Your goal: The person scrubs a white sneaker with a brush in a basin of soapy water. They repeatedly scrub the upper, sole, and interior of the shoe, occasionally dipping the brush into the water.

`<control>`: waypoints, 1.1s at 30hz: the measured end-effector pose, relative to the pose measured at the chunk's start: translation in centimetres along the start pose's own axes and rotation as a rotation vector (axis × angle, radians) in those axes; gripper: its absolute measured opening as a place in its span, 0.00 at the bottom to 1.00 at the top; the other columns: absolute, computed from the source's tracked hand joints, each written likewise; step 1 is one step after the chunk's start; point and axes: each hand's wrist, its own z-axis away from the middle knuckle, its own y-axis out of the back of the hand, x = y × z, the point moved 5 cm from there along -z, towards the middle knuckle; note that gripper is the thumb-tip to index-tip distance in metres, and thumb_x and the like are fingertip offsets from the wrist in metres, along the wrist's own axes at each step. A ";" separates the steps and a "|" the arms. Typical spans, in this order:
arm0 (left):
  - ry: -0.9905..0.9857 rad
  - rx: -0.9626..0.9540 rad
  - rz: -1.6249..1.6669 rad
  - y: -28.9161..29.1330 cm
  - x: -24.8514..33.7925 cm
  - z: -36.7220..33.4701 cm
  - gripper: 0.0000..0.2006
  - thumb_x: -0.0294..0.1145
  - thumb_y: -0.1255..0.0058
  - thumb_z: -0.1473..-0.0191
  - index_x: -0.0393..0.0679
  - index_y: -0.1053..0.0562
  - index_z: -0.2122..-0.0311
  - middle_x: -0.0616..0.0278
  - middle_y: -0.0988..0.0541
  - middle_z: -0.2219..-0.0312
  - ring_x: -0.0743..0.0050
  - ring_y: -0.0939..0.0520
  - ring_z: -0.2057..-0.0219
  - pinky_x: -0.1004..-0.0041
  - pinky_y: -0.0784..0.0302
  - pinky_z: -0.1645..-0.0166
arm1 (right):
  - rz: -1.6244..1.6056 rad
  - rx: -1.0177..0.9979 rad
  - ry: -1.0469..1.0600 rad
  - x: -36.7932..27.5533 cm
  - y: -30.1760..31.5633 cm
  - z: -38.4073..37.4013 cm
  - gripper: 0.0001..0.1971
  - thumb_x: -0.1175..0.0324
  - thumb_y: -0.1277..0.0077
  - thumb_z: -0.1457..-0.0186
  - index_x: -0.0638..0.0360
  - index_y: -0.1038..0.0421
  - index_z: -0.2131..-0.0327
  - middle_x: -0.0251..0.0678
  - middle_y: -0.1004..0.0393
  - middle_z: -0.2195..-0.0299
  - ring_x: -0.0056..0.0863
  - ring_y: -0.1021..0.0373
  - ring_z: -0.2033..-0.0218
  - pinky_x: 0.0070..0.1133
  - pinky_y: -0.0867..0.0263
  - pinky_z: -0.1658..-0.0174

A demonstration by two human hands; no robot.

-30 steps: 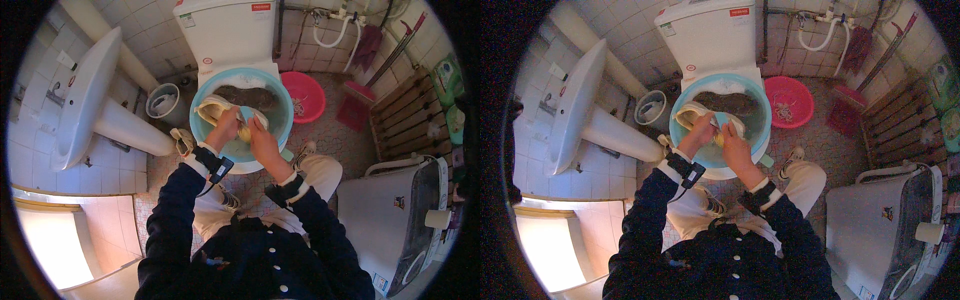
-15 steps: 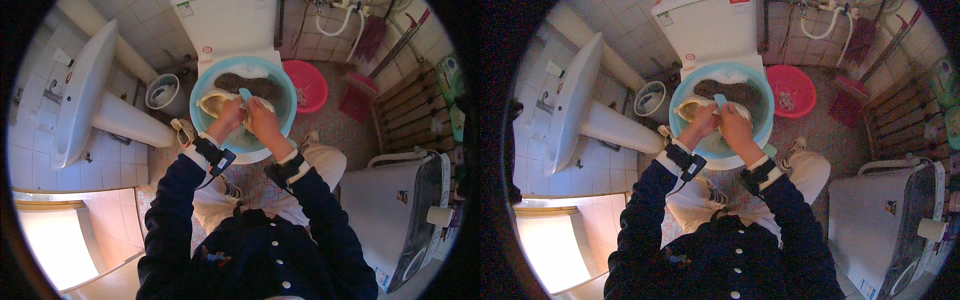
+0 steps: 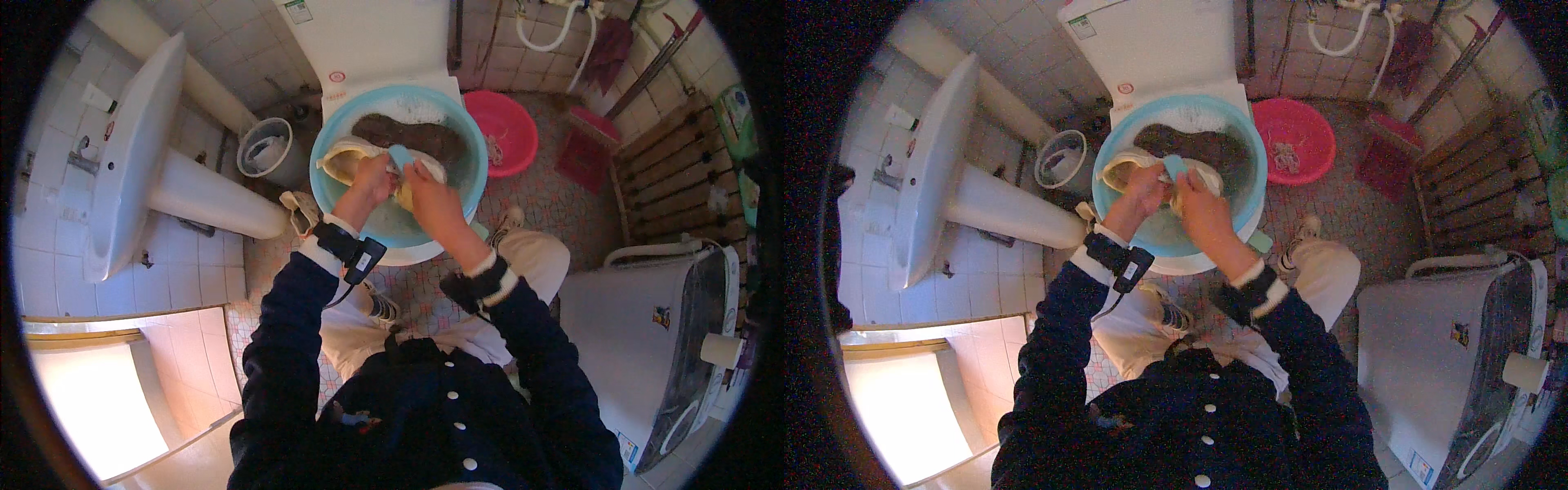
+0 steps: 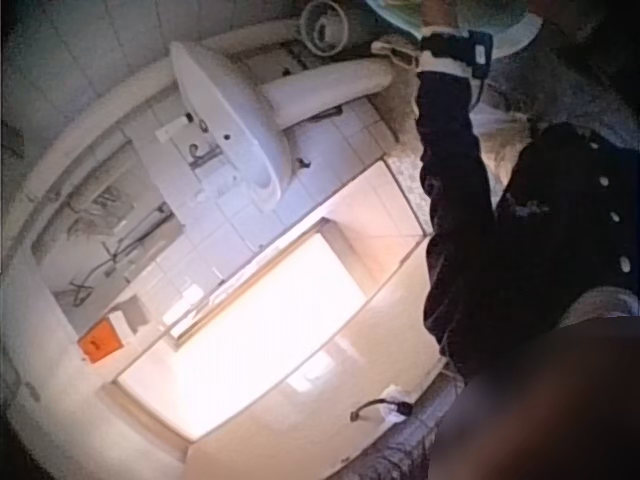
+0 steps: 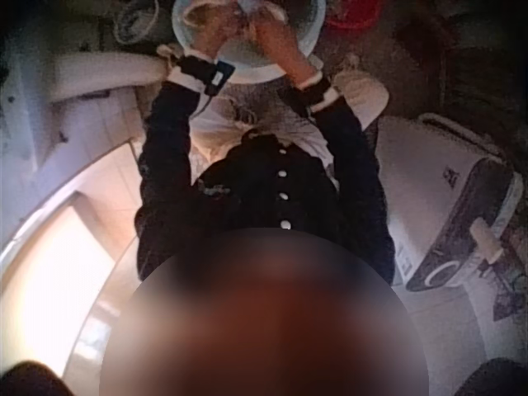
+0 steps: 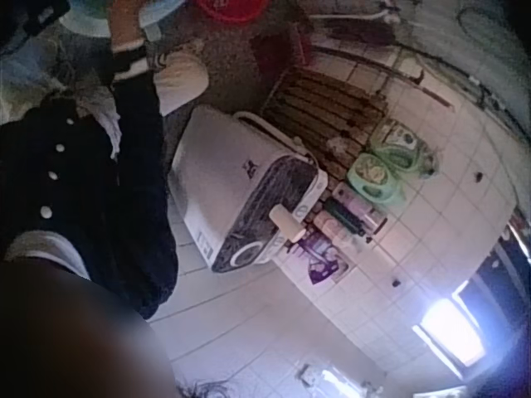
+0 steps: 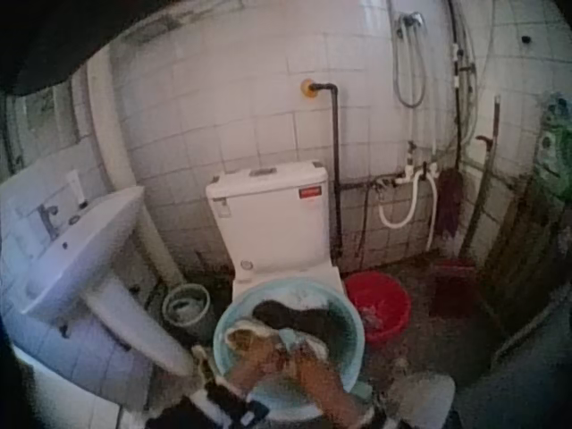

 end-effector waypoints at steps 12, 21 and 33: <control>-0.014 0.006 0.061 -0.5 0.3 0.8 0.10 0.32 0.63 0.46 0.40 0.37 0.60 0.54 0.30 0.69 0.62 0.28 0.73 0.68 0.31 0.73 | -0.124 -0.035 0.012 0.2 0.3 0.6 0.23 0.70 0.55 0.56 0.57 0.43 0.52 0.41 0.44 0.48 0.45 0.31 0.67 0.36 0.33 0.68; 0.053 -0.130 0.145 -0.6 -0.3 0.3 0.12 0.33 0.65 0.45 0.40 0.38 0.57 0.55 0.29 0.64 0.63 0.28 0.68 0.68 0.30 0.68 | -0.119 0.167 0.082 1.1 1.3 0.6 0.26 0.73 0.53 0.58 0.56 0.45 0.51 0.45 0.45 0.48 0.45 0.32 0.62 0.36 0.34 0.63; 0.012 -0.146 0.162 0.3 -0.1 -0.4 0.14 0.35 0.65 0.44 0.40 0.38 0.56 0.55 0.29 0.63 0.58 0.27 0.62 0.61 0.30 0.60 | -0.176 0.136 0.054 1.4 0.9 -0.1 0.22 0.71 0.55 0.56 0.56 0.41 0.53 0.46 0.39 0.51 0.42 0.32 0.61 0.35 0.33 0.64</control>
